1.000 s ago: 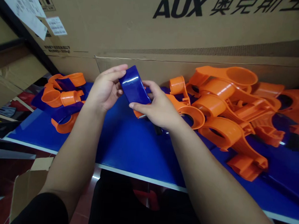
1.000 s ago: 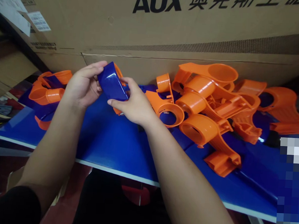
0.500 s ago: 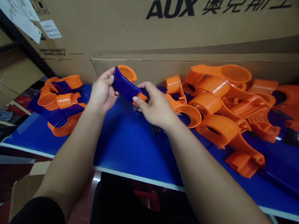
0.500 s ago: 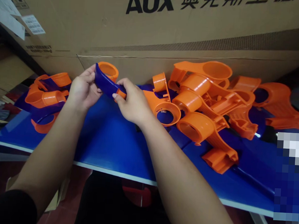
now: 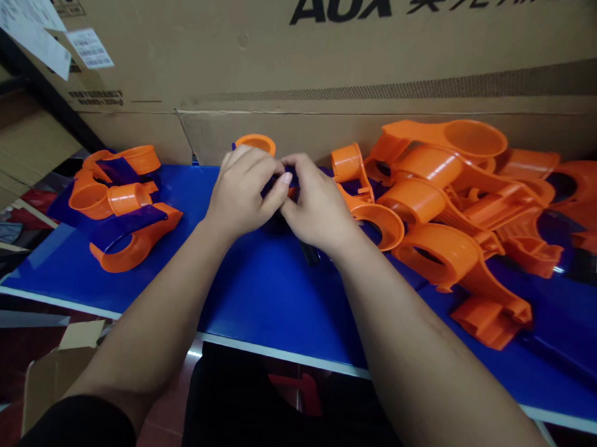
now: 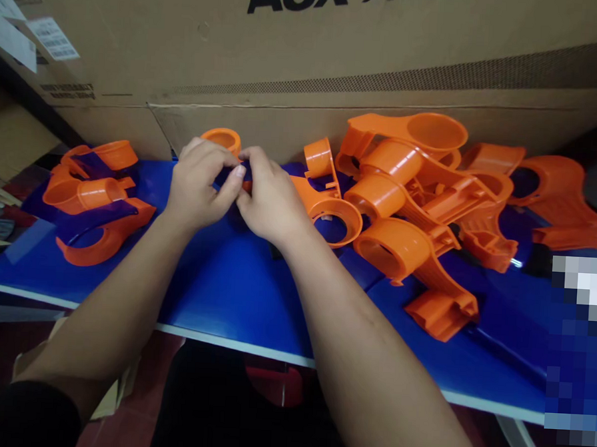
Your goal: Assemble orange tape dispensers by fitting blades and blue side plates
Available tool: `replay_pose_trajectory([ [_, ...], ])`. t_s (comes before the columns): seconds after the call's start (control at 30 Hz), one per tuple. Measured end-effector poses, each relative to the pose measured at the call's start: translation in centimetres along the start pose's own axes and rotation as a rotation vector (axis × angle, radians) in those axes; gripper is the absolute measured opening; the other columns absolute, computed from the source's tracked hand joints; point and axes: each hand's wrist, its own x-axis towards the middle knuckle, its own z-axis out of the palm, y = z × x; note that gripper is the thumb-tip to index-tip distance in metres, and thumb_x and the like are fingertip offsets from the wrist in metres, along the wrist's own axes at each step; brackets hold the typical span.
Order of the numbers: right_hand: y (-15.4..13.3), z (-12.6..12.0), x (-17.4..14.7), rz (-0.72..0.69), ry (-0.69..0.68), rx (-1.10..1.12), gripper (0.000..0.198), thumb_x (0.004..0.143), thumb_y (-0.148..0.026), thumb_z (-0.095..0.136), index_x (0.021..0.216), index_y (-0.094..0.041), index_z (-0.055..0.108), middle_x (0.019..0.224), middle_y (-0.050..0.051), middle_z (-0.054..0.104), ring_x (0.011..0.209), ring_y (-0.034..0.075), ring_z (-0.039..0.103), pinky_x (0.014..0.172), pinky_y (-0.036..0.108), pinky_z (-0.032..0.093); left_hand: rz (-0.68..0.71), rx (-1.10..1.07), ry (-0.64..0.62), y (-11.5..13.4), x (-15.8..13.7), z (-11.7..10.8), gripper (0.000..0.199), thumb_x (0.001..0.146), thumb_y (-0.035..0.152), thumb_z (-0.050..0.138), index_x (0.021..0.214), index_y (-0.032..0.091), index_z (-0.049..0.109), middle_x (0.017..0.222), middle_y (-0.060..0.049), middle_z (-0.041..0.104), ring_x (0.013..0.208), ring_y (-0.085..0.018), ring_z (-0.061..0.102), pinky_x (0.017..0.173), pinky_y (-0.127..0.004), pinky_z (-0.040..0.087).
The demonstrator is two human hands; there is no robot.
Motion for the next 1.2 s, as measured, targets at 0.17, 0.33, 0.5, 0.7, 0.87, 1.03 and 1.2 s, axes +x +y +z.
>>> replay_pose_trajectory([
  [0.17, 0.1, 0.2, 0.0, -0.047, -0.019, -0.022, 0.029, 0.095, -0.02, 0.052, 0.124, -0.021, 0.057, 0.134, 0.014, 0.07, 0.121, 0.03, 0.064, 0.103, 0.044, 0.05, -0.012, 0.012, 0.002, -0.9, 0.2, 0.1, 0.027, 0.101, 0.048, 0.052, 0.094, 0.025, 0.063, 0.103, -0.009, 0.067, 0.118, -0.031, 0.062, 0.113, -0.053, 0.046],
  [0.33, 0.4, 0.6, 0.1, -0.103, -0.039, -0.03, 0.032, 0.092, -0.017, 0.054, 0.124, -0.021, 0.056, 0.13, 0.014, 0.069, 0.121, 0.031, 0.062, 0.105, 0.046, 0.05, 0.012, 0.047, 0.043, -1.5, 0.1, 0.5, 0.03, 0.104, 0.045, 0.046, 0.085, 0.025, 0.057, 0.09, -0.008, 0.063, 0.104, -0.028, 0.064, 0.107, -0.05, 0.05],
  [0.5, 0.3, 1.2, -0.1, -0.085, -0.084, -0.059, 0.032, 0.089, -0.015, 0.056, 0.12, -0.021, 0.056, 0.124, 0.015, 0.068, 0.117, 0.033, 0.062, 0.1, 0.047, 0.052, 0.011, 0.055, 0.066, -1.9, 0.0, 1.1, 0.037, 0.106, 0.042, 0.041, 0.075, 0.024, 0.05, 0.079, -0.006, 0.058, 0.09, -0.025, 0.064, 0.1, -0.047, 0.05],
  [0.7, 0.6, 1.8, -0.3, -0.087, -0.121, -0.07, 0.033, 0.089, -0.014, 0.055, 0.122, -0.02, 0.057, 0.122, 0.015, 0.068, 0.116, 0.032, 0.063, 0.102, 0.049, 0.053, 0.012, 0.118, 0.046, -2.0, -0.1, 1.3, 0.042, 0.107, 0.039, 0.036, 0.071, 0.023, 0.048, 0.073, -0.007, 0.06, 0.077, -0.023, 0.062, 0.089, -0.043, 0.048],
  [0.87, 1.0, 2.0, -0.2, -0.106, -0.121, -0.034, 0.033, 0.087, -0.012, 0.058, 0.12, -0.018, 0.058, 0.122, 0.016, 0.069, 0.118, 0.033, 0.064, 0.105, 0.051, 0.053, 0.018, 0.258, -0.028, -1.7, 0.1, 1.2, 0.046, 0.108, 0.037, 0.031, 0.074, 0.021, 0.058, 0.076, -0.011, 0.068, 0.075, -0.025, 0.064, 0.08, -0.041, 0.046],
  [1.03, 1.2, 1.7, -0.1, -0.084, -0.111, -0.071, 0.026, 0.086, -0.013, 0.06, 0.112, -0.019, 0.059, 0.113, 0.015, 0.071, 0.111, 0.034, 0.065, 0.099, 0.051, 0.055, -0.044, 0.278, -0.077, -1.0, 0.0, 1.0, 0.049, 0.109, 0.041, 0.03, 0.08, 0.021, 0.064, 0.078, -0.011, 0.07, 0.077, -0.026, 0.068, 0.075, -0.039, 0.044],
  [1.2, 1.2, 0.9, 0.0, -0.034, -0.111, 0.027, 0.037, 0.086, -0.019, 0.067, 0.123, -0.019, 0.06, 0.124, 0.013, 0.072, 0.117, 0.033, 0.066, 0.103, 0.05, 0.053, -0.068, 0.264, -0.053, -0.8, -0.1, 0.2, 0.04, 0.109, 0.044, 0.037, 0.096, 0.021, 0.067, 0.08, -0.009, 0.072, 0.079, -0.025, 0.071, 0.072, -0.035, 0.045],
])
